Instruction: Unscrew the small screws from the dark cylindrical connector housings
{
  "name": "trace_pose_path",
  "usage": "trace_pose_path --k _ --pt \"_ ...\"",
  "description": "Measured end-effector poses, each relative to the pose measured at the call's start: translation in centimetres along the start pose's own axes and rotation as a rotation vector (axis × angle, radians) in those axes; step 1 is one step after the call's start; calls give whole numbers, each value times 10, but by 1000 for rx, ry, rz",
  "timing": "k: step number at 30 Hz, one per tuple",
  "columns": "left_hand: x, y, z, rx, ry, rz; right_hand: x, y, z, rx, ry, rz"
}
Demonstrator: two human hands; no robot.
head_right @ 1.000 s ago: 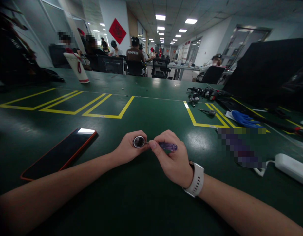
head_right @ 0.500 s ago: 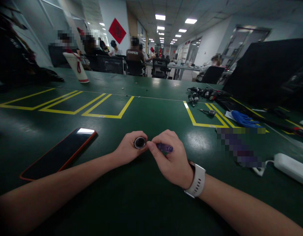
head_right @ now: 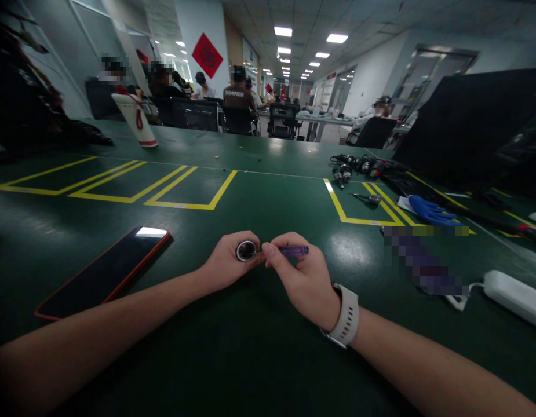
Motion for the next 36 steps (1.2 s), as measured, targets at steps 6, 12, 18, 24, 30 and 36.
trace_pose_path --k 6,12,18,24,30,36 --pt "1 1 1 48 -24 18 -1 -8 -1 -146 9 -88" --pt "1 1 1 61 -25 21 1 1 2 -88 -27 12" --pt "1 -5 2 -131 -7 -27 4 31 5 425 89 206" --pt "1 -4 1 -207 -18 -46 4 38 7 595 171 250" --pt "0 -3 2 -202 -25 -26 3 28 1 376 137 120" --pt "1 -5 3 -227 -16 -26 0 5 -2 24 56 15"
Point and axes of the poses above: each hand's wrist, its own x-axis towards the middle knuckle, its own z-axis out of the palm, y = z × x, the point moved 6 cm from there along x, towards the middle knuckle, and after that the axes turned 12 degrees about -y, right-handed, at the moved point
